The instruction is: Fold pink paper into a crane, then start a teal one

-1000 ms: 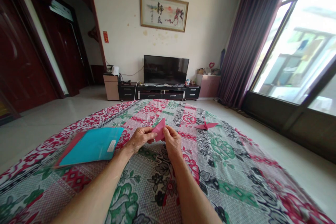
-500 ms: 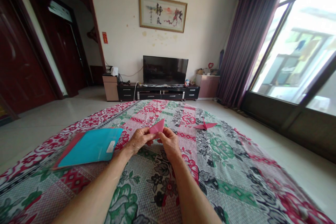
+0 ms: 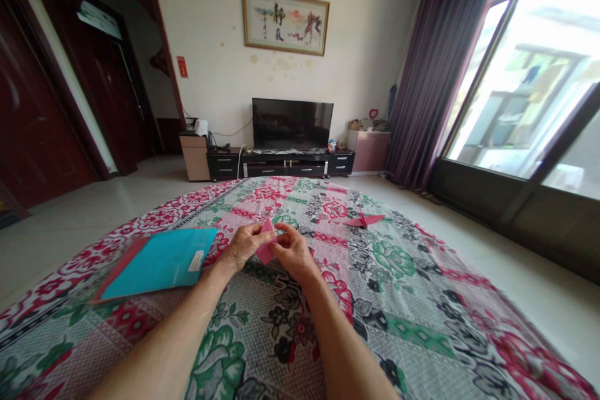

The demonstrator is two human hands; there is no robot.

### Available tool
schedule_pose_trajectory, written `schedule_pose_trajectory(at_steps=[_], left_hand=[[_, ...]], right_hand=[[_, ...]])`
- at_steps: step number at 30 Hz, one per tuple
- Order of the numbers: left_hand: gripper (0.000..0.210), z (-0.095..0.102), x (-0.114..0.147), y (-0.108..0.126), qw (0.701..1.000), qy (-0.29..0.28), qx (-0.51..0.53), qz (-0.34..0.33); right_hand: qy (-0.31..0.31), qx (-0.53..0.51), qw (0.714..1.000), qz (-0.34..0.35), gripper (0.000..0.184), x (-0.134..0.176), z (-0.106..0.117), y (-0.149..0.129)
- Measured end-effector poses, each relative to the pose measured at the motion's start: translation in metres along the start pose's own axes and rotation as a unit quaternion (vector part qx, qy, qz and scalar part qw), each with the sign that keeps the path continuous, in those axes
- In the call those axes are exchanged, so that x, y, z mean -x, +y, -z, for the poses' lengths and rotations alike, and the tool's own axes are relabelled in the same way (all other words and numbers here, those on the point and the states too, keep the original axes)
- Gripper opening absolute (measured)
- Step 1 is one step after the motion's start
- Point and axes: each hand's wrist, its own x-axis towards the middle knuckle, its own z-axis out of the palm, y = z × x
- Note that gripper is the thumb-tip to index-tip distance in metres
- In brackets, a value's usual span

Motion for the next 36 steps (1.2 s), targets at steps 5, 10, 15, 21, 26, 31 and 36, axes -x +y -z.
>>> schedule_pose_trajectory(at_steps=[5,10,15,21,26,31,36], left_hand=[[0.024,-0.003,0.0,-0.003,0.999,0.013,0.049,0.012],[0.025,-0.001,-0.004,-0.01,0.996,0.051,0.077,0.008],[0.026,0.006,-0.008,-0.014,0.992,0.071,0.105,0.009],[0.027,0.008,-0.011,-0.014,0.989,0.105,0.105,-0.005],[0.028,0.012,-0.011,-0.006,0.976,0.176,0.127,0.018],[0.042,0.019,-0.006,0.001,0.982,0.098,0.128,0.1],[0.032,0.013,0.002,0.0,0.988,-0.089,0.085,0.089]], right_hand=[[0.017,0.033,0.999,-0.016,0.034,0.001,-0.003,0.0],[0.023,0.063,0.997,-0.023,0.034,0.001,-0.004,0.002],[-0.013,0.05,0.997,-0.054,0.036,0.004,-0.002,-0.003],[-0.04,0.024,0.995,-0.084,0.035,0.005,-0.001,-0.008],[-0.033,0.011,0.996,-0.082,0.032,0.005,0.001,-0.005],[0.077,-0.042,0.996,-0.03,0.03,0.002,0.002,-0.002],[0.14,-0.054,0.989,0.0,0.031,-0.001,0.001,0.0]])
